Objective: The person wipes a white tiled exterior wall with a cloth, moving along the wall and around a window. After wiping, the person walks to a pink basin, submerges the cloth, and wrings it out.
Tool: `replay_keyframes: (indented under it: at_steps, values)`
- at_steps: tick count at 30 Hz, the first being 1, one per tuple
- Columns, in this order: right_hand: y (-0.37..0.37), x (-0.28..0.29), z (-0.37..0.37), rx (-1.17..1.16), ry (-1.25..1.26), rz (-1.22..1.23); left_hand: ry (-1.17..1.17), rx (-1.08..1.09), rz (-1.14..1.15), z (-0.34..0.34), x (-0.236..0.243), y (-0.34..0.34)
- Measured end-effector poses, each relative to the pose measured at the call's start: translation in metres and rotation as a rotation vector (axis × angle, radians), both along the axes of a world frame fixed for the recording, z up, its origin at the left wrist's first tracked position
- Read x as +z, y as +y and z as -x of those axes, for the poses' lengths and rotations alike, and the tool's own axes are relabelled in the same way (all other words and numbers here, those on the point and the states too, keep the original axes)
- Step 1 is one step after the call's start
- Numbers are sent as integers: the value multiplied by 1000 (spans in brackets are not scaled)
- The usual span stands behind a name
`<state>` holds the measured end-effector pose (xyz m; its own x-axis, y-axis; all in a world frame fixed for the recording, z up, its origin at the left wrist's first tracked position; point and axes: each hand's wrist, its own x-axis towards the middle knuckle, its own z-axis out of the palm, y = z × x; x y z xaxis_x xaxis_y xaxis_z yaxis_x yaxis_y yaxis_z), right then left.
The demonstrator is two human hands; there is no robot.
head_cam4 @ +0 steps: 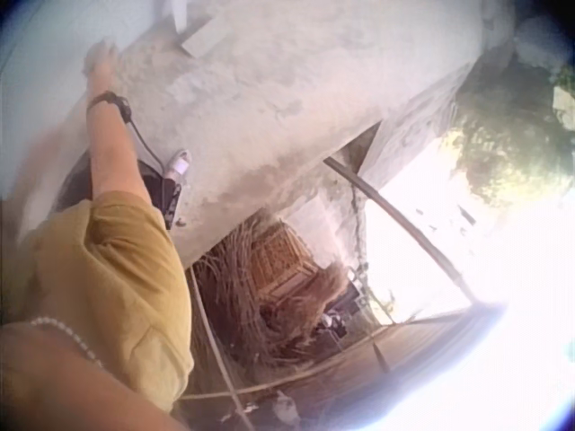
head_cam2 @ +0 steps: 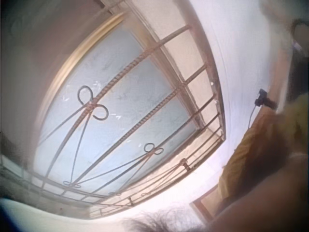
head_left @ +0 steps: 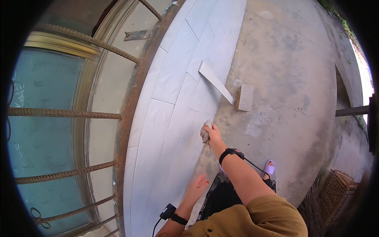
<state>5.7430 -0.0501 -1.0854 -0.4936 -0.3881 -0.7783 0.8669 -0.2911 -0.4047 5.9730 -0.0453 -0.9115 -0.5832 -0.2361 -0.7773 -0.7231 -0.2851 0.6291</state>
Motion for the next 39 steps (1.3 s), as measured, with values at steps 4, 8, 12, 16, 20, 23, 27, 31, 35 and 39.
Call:
replay_keyframes:
  at_steps: [4, 8, 12, 16, 20, 23, 27, 31, 35, 39]
  values:
    - [-69, -63, 9, -89, -65, -97, -15, 91, -120, -24, -39, -32]
    - [-102, -25, 6, -65, -26, -152, 19, 138, -204, -19, -33, -48]
    - [-115, 91, 26, -29, -29, -117, -65, 180, -276, 6, 16, -55]
    - [-123, 205, 104, -97, 130, -25, 162, 142, -214, 36, 84, -63]
    - [-104, 298, 173, -73, 207, 274, 22, 152, -87, 60, 134, -52]
    - [-40, 353, 207, -125, 113, 709, 17, 65, -65, 86, 164, -17]
    - [118, 368, 242, -19, 133, 908, 44, 51, -28, 134, 205, 54]
    - [357, 317, 273, -20, 209, 532, 82, 26, -40, 208, 236, 139]
    - [645, 289, 270, -432, 19, -3, -10, -41, -83, 294, 256, 239]
    - [896, 329, 245, -885, 21, -321, 110, -244, -117, 394, 256, 331]
